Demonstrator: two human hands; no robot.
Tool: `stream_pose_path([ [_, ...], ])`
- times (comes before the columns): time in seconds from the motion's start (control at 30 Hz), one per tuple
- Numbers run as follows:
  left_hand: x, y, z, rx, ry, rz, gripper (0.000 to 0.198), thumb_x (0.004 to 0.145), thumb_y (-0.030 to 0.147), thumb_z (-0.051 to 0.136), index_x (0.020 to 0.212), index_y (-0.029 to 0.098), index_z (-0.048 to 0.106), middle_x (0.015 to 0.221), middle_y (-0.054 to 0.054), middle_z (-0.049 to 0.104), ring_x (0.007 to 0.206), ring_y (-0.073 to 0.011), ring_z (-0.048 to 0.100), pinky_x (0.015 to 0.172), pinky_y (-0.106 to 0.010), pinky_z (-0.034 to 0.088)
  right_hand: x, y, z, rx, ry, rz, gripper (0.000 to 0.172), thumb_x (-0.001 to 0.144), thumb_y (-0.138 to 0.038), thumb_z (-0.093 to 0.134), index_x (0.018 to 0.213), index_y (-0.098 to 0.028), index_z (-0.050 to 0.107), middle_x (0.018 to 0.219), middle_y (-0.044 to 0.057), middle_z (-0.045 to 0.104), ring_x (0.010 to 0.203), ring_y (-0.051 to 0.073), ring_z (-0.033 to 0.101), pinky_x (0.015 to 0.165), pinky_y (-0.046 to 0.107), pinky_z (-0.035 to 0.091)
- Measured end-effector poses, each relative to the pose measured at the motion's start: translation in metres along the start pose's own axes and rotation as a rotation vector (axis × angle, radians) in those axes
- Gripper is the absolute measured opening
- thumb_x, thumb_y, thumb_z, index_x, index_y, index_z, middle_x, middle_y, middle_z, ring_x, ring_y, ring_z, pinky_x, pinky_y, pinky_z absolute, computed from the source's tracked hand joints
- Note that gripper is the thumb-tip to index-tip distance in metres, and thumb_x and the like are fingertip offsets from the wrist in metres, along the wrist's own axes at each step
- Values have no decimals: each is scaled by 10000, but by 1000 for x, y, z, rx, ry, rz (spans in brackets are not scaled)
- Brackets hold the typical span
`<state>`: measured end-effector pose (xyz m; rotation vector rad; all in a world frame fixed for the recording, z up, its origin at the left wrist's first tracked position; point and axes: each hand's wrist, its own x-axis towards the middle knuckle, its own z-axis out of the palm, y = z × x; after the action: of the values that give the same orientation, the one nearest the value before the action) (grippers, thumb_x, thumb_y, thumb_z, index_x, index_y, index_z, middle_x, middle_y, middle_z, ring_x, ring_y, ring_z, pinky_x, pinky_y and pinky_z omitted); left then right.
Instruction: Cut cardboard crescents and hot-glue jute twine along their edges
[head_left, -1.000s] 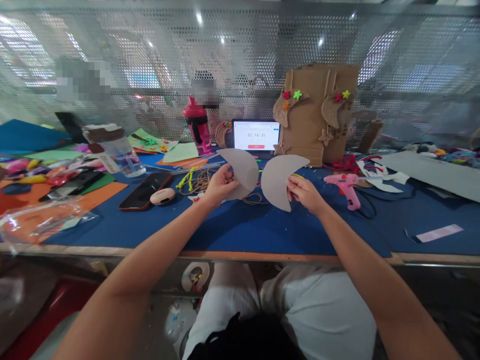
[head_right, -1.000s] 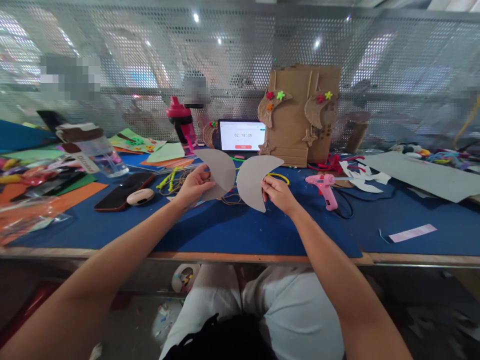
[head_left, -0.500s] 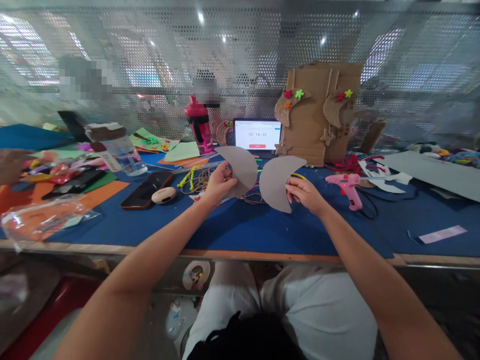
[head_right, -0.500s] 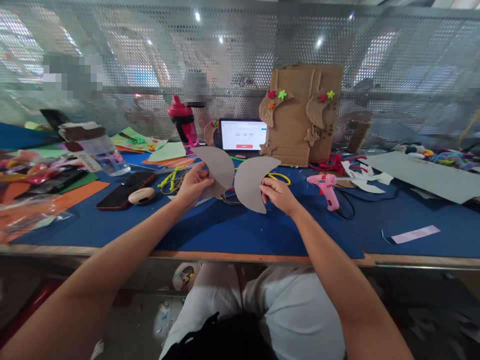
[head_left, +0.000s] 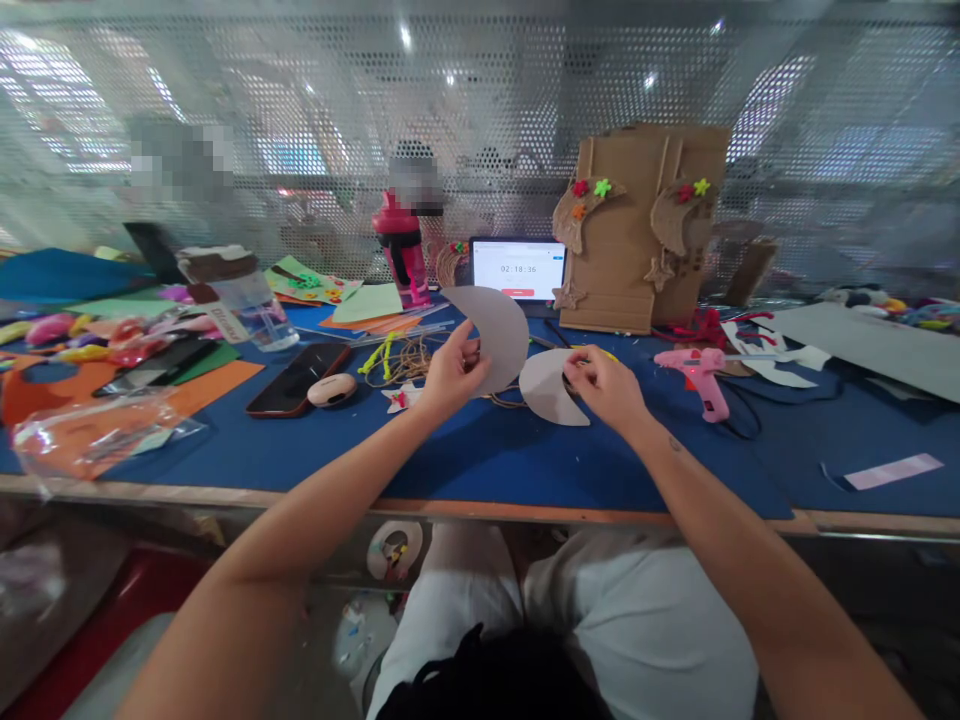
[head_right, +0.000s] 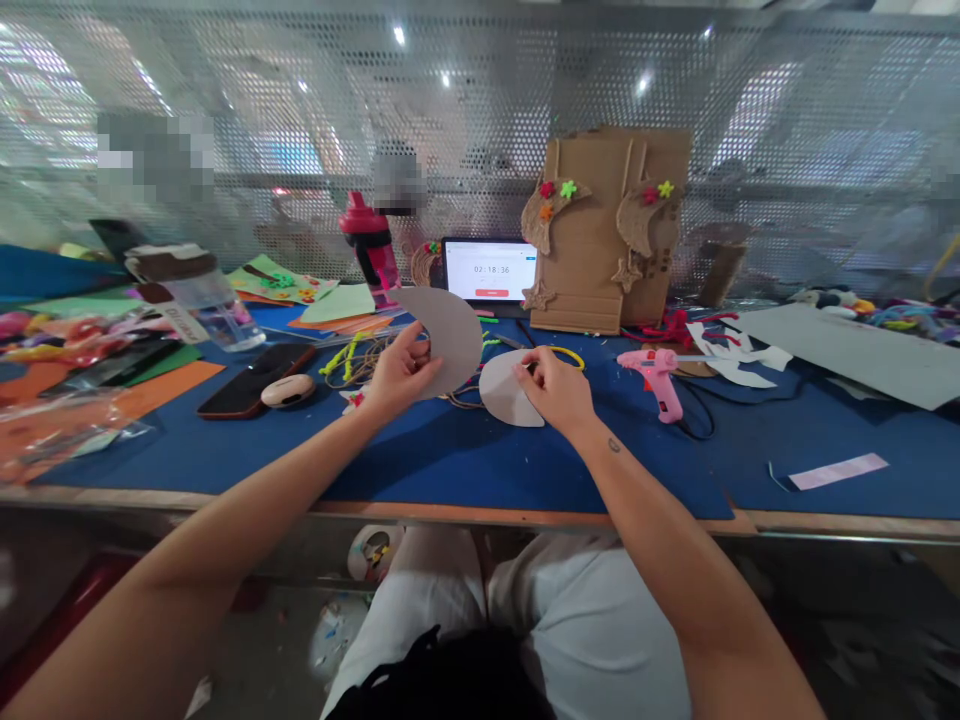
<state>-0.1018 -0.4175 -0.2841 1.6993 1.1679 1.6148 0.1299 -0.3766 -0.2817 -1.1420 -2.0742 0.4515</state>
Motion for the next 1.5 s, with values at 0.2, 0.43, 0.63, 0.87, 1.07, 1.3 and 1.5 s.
stream_pose_path([
  [0.2,-20,20,29,-15,-385,122,646,745,190,584,1364,163,402,1367,-137,474,1184,-249,530,936,-320,474,-7,-19,17,258,-147,-133,525,828,-599,479,1114,-167,562,800,55,682,746,200,627,682,307,463],
  [0.43,-15,15,25,-190,-111,75,421,781,267,634,1184,171,557,1242,-112,579,1150,-200,546,1012,-337,426,-5,-10,15,539,-179,-101,528,871,-613,385,1074,-173,594,966,101,670,981,248,612,814,373,507],
  [0.63,-13,16,23,-220,-398,-308,464,739,437,686,1051,118,561,797,-70,697,642,-145,669,535,-210,532,-10,-14,15,685,-387,-19,629,838,-694,345,939,-149,643,677,79,673,547,189,636,519,321,533],
  [0.87,-20,24,26,-270,-339,-313,423,723,504,686,884,130,571,628,-8,658,577,-140,671,487,-175,520,-6,-8,10,719,-370,36,871,766,-804,37,803,-173,638,572,64,623,490,157,594,420,256,439],
  [1.07,-15,21,16,-290,-219,-304,427,711,497,699,877,127,566,580,0,641,546,-130,659,482,-168,514,-4,-6,4,653,-291,30,744,823,-755,134,731,-168,581,539,46,623,393,83,466,395,208,338],
  [1.3,-17,23,16,-309,-193,-322,385,685,461,726,813,123,595,570,-3,626,515,-122,636,460,-173,488,-4,-11,3,578,-261,-43,422,780,-599,543,802,-181,588,595,-16,548,465,85,469,433,213,367],
  [1.5,-16,21,14,-316,-216,-367,368,664,435,735,801,119,604,512,3,604,463,-118,605,412,-173,444,-3,-12,0,546,-194,-101,340,743,-526,625,729,-188,597,634,-15,519,541,92,445,487,226,350],
])
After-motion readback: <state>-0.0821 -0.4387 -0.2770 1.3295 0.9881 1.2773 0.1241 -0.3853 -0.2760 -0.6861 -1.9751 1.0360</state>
